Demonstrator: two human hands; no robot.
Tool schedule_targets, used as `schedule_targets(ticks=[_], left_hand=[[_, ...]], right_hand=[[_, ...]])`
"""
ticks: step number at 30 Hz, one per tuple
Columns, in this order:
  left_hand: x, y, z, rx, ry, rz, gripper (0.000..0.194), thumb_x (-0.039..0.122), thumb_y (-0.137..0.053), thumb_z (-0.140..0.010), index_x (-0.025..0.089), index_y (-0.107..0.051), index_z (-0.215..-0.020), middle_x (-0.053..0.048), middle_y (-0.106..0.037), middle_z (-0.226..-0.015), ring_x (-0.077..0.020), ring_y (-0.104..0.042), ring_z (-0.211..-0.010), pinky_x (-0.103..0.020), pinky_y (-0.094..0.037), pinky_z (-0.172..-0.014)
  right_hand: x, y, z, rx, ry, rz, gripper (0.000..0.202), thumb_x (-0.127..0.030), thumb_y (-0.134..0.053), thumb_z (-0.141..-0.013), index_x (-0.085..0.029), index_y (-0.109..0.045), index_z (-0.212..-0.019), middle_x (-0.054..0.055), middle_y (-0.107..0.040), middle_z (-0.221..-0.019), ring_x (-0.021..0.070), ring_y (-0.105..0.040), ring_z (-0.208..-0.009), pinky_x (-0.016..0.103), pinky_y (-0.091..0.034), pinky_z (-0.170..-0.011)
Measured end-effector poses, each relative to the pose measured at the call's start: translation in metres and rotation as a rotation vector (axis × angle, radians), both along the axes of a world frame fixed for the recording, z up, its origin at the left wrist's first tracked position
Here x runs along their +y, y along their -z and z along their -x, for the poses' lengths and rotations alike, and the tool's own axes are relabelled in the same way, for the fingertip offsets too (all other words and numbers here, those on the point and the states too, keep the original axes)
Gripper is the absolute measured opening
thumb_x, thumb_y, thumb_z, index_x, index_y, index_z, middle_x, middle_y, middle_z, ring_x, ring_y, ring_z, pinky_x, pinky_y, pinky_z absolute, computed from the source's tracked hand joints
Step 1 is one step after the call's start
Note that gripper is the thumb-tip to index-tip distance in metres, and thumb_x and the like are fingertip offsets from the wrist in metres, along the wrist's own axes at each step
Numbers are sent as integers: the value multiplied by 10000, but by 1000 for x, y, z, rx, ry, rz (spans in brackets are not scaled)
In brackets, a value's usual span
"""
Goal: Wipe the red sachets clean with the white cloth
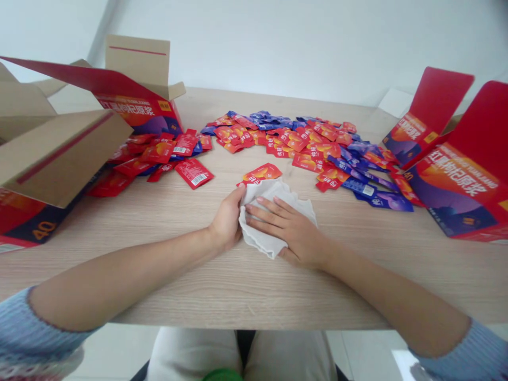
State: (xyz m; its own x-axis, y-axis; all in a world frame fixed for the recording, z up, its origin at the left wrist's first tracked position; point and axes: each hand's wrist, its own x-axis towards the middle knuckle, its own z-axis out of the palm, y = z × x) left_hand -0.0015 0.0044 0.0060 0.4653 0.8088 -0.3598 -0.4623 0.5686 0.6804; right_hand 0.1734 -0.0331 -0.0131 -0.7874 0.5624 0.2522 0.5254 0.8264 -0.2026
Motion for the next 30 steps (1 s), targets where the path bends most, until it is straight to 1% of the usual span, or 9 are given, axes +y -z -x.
schedule_targets(ticks=[4,6,10,13,15,17,20,24,30], left_hand=[[1,3,-1,70,-140,-53,379,295,-364,-952,93,-675,-1032,-96,-732,-813,-215,-697,-718,-312,-586,-666],[2,4,0,93,-160,-73,326,246,-384,-931,104,-677,-955,-74,-716,-742,-193,-678,-654,-292,-581,-627],[2,1,1,125,-120,-68,294,194,-402,-878,90,-676,-900,-90,-710,-717,-192,-670,-607,-291,-579,-580],[4,0,3,142,-87,-24,323,176,-388,-851,58,-680,-921,-134,-722,-742,-218,-688,-640,-314,-585,-592],[6,1,3,141,-62,-13,337,175,-378,-852,44,-679,-927,-158,-726,-763,-230,-697,-667,-333,-589,-618],[7,3,4,146,-44,-18,347,177,-371,-861,39,-680,-938,-167,-728,-777,-232,-699,-676,-342,-590,-637],[9,3,5,155,-4,-30,355,170,-370,-870,33,-682,-966,-163,-726,-764,-224,-691,-650,-323,-579,-605],[10,2,7,131,40,-19,357,164,-387,-878,30,-671,-1047,-137,-713,-724,-203,-659,-574,-294,-547,-540],[8,2,9,32,61,38,405,260,-440,-884,38,-636,-1160,-127,-709,-783,-197,-627,-564,-318,-531,-576]], right_hand=[[14,3,-13,51,-13,80,654,-550,-183,-988,-227,-178,-1556,30,-203,-1615,235,-73,-1493,508,-93,-1201],[19,4,-19,100,-5,96,660,-548,-187,-989,-220,-157,-1560,37,-208,-1614,233,-77,-1493,504,-124,-1201],[26,8,-29,127,74,61,633,-448,-256,-998,-211,-108,-1566,48,-218,-1609,228,-134,-1486,502,-193,-1194],[32,14,-39,53,205,17,641,-337,-328,-982,-205,-100,-1565,76,-248,-1595,250,-227,-1462,531,-259,-1167],[35,17,-45,7,281,-5,650,-314,-365,-969,-195,-127,-1562,95,-274,-1581,271,-279,-1442,552,-277,-1152],[36,19,-48,-10,311,-14,653,-318,-384,-964,-187,-149,-1558,102,-284,-1575,281,-293,-1435,561,-277,-1149],[31,17,-44,14,274,-4,650,-330,-370,-970,-190,-136,-1560,89,-265,-1585,265,-263,-1448,545,-266,-1158],[15,7,-26,71,130,16,639,-367,-329,-976,-228,-121,-1564,36,-232,-1602,236,-185,-1474,509,-233,-1180],[4,-7,-10,-4,-20,-23,603,-360,-337,-952,-248,-257,-1539,2,-254,-1593,253,-140,-1483,524,-119,-1201]])
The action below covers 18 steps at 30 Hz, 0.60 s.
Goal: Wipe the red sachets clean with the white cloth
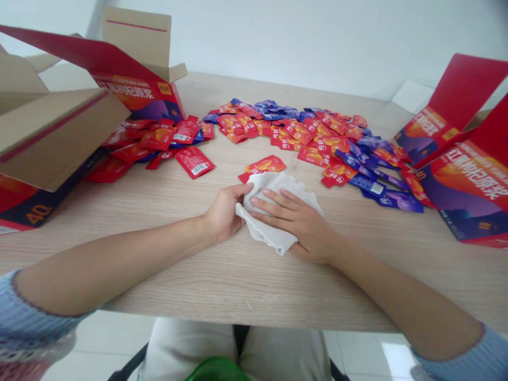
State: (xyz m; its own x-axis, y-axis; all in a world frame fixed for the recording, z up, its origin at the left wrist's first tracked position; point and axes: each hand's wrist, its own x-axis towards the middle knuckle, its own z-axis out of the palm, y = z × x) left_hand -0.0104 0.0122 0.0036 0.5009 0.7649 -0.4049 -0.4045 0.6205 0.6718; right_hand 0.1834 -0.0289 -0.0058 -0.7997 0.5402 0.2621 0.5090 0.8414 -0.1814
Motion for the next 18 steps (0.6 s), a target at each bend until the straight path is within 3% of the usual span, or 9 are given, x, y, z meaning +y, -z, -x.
schedule_targets(ticks=[5,9,13,18], left_hand=[[3,1,1,-34,21,-8,438,231,-450,-819,49,-628,-1176,-122,-715,-812,-176,-586,-518,-298,-492,-536],[8,4,6,-128,76,-26,593,133,-433,-608,17,-616,-1160,-150,-719,-856,-237,-674,-700,-367,-544,-728],[18,8,13,-194,223,-32,615,131,-426,-541,48,-624,-1117,-156,-722,-926,-257,-693,-888,-415,-517,-894],[31,6,15,-170,427,-40,608,68,-410,-568,106,-618,-1138,-132,-710,-1055,-249,-682,-989,-463,-487,-967]], right_hand=[[9,2,-9,30,-60,42,573,-341,-323,-962,-243,-292,-1526,-2,-296,-1577,235,-143,-1482,523,-111,-1203],[14,3,-20,148,-40,86,552,-387,-326,-984,-235,-321,-1514,31,-390,-1533,223,-241,-1459,506,-208,-1190],[20,5,-28,218,53,72,498,-379,-335,-994,-235,-418,-1464,53,-497,-1460,216,-359,-1408,481,-316,-1151],[31,11,-41,165,161,25,485,-369,-339,-1001,-209,-439,-1447,80,-496,-1458,222,-384,-1394,477,-333,-1142]])
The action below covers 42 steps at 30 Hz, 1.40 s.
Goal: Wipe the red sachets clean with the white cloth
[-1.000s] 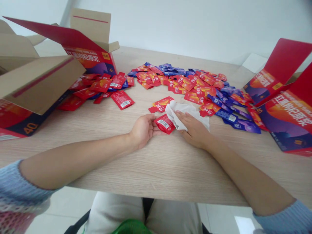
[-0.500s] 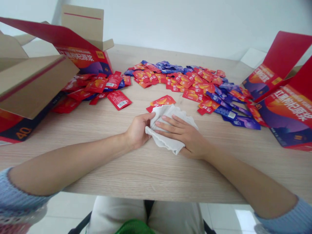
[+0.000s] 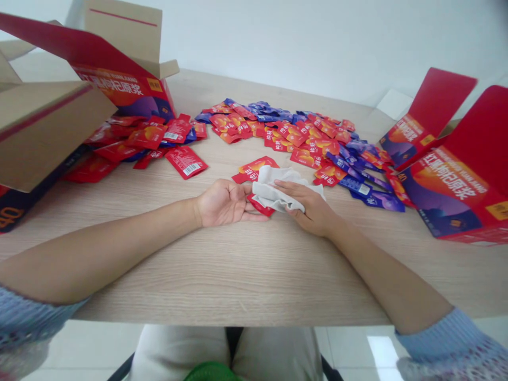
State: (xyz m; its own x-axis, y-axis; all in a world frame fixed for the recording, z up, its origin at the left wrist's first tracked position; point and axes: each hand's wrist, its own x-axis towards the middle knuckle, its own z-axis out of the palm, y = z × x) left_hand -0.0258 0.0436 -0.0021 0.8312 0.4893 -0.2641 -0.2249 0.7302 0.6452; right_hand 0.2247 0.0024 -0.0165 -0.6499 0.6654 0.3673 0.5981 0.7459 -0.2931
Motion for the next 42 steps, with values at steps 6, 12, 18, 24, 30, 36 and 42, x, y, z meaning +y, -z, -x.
schedule_targets(ticks=[6,12,18,24,30,36,42], left_hand=[[7,9,-2,26,100,-95,752,-45,-411,-546,133,-534,-1267,-99,-683,-1166,-216,-670,-1055,-422,-462,-1017],[17,25,3,-117,210,-97,715,-1,-441,-493,77,-568,-1192,-83,-732,-912,-199,-694,-918,-359,-506,-914],[16,19,6,-70,237,-134,697,7,-453,-468,74,-595,-1147,-74,-728,-856,-180,-693,-732,-276,-534,-724],[15,18,3,-30,221,-181,813,-56,-419,-435,107,-552,-1221,-70,-725,-1009,-193,-693,-971,-301,-530,-885],[18,16,4,-32,282,-153,866,-79,-399,-491,132,-499,-1325,-101,-667,-1225,-236,-602,-1193,-423,-441,-1056],[17,17,3,14,233,-111,862,-111,-394,-502,132,-504,-1322,-113,-645,-1273,-244,-607,-1188,-464,-463,-1038],[16,18,2,-16,227,-146,859,-104,-387,-470,129,-519,-1286,-106,-658,-1250,-243,-616,-1177,-438,-480,-1024]], right_hand=[[1,7,-5,-55,157,-29,524,-367,-404,-979,-190,-398,-1472,106,-496,-1455,264,-427,-1364,494,-374,-1108],[-17,-1,22,-178,-47,-44,656,-270,-443,-911,-242,-252,-1538,45,-353,-1552,272,-303,-1433,532,-295,-1144],[-28,-9,25,-131,-238,-84,577,-243,-436,-898,-234,-400,-1474,31,-425,-1510,242,-294,-1438,492,-313,-1148],[-23,-12,9,-61,-162,37,532,-245,-450,-927,-244,-428,-1459,27,-492,-1462,227,-368,-1402,466,-334,-1150],[-10,-12,-21,-115,129,54,477,-359,-453,-967,-180,-505,-1406,94,-551,-1402,256,-525,-1282,420,-456,-1052],[7,0,-31,-183,264,-3,510,-428,-409,-976,-176,-500,-1410,124,-551,-1395,296,-508,-1295,498,-438,-1044],[11,8,-13,-189,285,-30,503,-376,-365,-991,-150,-467,-1429,145,-500,-1440,282,-454,-1343,517,-377,-1093]])
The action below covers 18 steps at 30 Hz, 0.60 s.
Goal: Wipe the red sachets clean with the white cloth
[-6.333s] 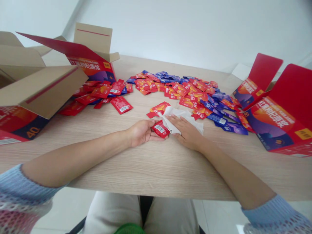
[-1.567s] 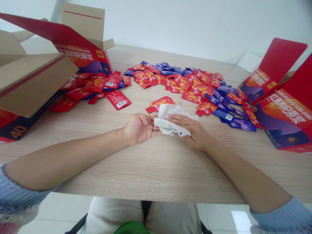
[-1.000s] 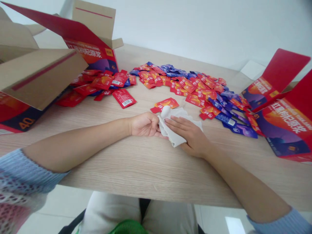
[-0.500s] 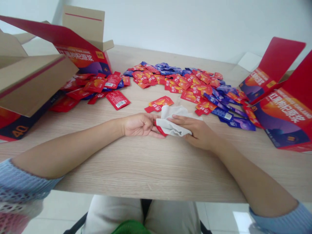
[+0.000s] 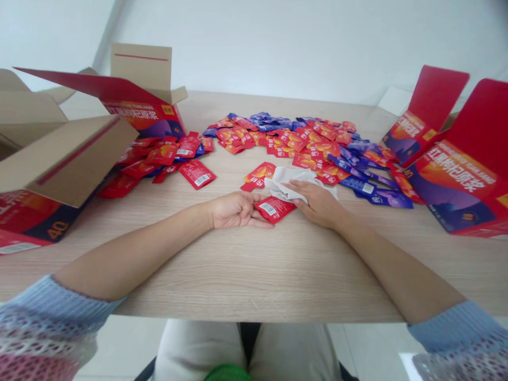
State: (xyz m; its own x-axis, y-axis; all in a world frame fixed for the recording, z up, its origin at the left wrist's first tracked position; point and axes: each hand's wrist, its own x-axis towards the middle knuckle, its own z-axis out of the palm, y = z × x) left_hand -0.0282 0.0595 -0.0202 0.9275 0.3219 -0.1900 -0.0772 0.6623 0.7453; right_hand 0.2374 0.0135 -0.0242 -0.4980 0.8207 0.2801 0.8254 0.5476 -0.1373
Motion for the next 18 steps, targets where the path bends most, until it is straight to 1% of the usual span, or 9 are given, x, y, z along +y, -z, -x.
schedule_targets(ticks=[2,4,6,9,11,14,18], left_hand=[[2,1,0,1,16,-11,838,-95,-388,-464,121,-535,-1260,-109,-675,-1216,-244,-618,-1173,-435,-483,-1019],[4,3,-1,-5,35,-18,806,-81,-389,-453,113,-565,-1215,-109,-701,-1154,-247,-635,-1146,-441,-487,-1009],[6,5,-1,-14,48,-24,755,-68,-393,-444,104,-600,-1150,-114,-722,-1090,-257,-658,-1102,-457,-492,-995],[7,9,0,-8,25,-40,674,-69,-411,-452,94,-633,-1067,-117,-735,-1038,-261,-681,-1045,-453,-507,-966],[6,12,1,-3,-1,-47,660,-76,-423,-460,96,-641,-1059,-107,-739,-1031,-246,-686,-1026,-414,-524,-941],[5,14,2,-2,-25,-40,678,-76,-435,-450,103,-646,-1070,-95,-744,-1012,-226,-689,-1013,-351,-548,-896],[4,12,1,-28,9,-27,663,-63,-427,-415,117,-664,-1008,-78,-748,-951,-208,-700,-972,-324,-553,-879]], right_hand=[[-2,1,11,33,3,-5,499,-370,-358,-993,-156,-466,-1431,135,-507,-1437,277,-447,-1349,511,-365,-1109],[-7,1,23,80,-26,1,494,-366,-358,-994,-170,-457,-1437,117,-507,-1441,267,-442,-1354,501,-363,-1115],[-12,1,33,117,-88,14,496,-354,-366,-993,-194,-425,-1459,94,-485,-1463,254,-425,-1367,495,-355,-1123],[-20,0,42,135,-187,29,525,-326,-382,-986,-242,-339,-1502,58,-420,-1513,247,-366,-1403,519,-310,-1143],[-25,-1,43,131,-246,41,552,-315,-384,-981,-261,-288,-1522,47,-382,-1536,245,-326,-1424,534,-283,-1151],[-28,-5,41,108,-321,67,583,-336,-381,-979,-258,-237,-1538,44,-352,-1552,235,-275,-1446,534,-252,-1162],[-29,-9,34,112,-389,116,563,-363,-352,-986,-274,-255,-1534,40,-367,-1541,228,-267,-1446,529,-240,-1168]])
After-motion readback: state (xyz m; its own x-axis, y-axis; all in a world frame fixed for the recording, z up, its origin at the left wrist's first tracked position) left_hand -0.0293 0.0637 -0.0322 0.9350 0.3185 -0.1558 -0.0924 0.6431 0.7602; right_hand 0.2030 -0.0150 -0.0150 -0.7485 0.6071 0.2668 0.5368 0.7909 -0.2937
